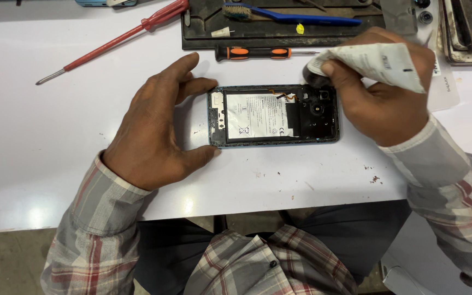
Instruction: The person applies adhesive around the perimeter of a disassembled smartphone chassis, then places a transparent back cover over the camera module and presses it into place. The person holds the phone and aligns the cover before seating it.
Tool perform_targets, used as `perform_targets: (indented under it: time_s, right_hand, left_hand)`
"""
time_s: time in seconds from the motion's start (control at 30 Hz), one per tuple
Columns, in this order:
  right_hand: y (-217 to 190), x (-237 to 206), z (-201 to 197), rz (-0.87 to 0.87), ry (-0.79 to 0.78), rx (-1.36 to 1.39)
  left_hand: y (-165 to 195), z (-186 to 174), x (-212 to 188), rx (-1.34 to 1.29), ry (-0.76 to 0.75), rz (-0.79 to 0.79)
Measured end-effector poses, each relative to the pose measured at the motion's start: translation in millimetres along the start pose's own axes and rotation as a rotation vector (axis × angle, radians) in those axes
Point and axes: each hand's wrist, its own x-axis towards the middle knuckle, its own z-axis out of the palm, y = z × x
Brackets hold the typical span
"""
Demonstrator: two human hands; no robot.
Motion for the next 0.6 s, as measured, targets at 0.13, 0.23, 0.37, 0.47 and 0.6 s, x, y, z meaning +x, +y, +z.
perform_targets:
  time_s: [0.13, 0.23, 0.37, 0.47, 0.6]
  right_hand:
    - [-10, 12, 8, -0.014, -0.003, -0.018]
    - [-12, 14, 10, -0.033, -0.02, 0.042]
    - [-11, 17, 11, -0.007, -0.032, 0.047]
    - [-13, 20, 12, -0.014, -0.041, 0.039]
    - [-15, 27, 21, -0.101, -0.044, 0.052]
  left_hand:
    - [0, 0, 0, 0.006, 0.006, 0.012]
    - [0, 0, 0, -0.004, -0.001, 0.002]
    - [0, 0, 1, 0.017, 0.004, 0.014]
    - [0, 1, 1, 0.012, 0.0, 0.001]
    - [0, 3, 2, 0.003, -0.005, -0.006]
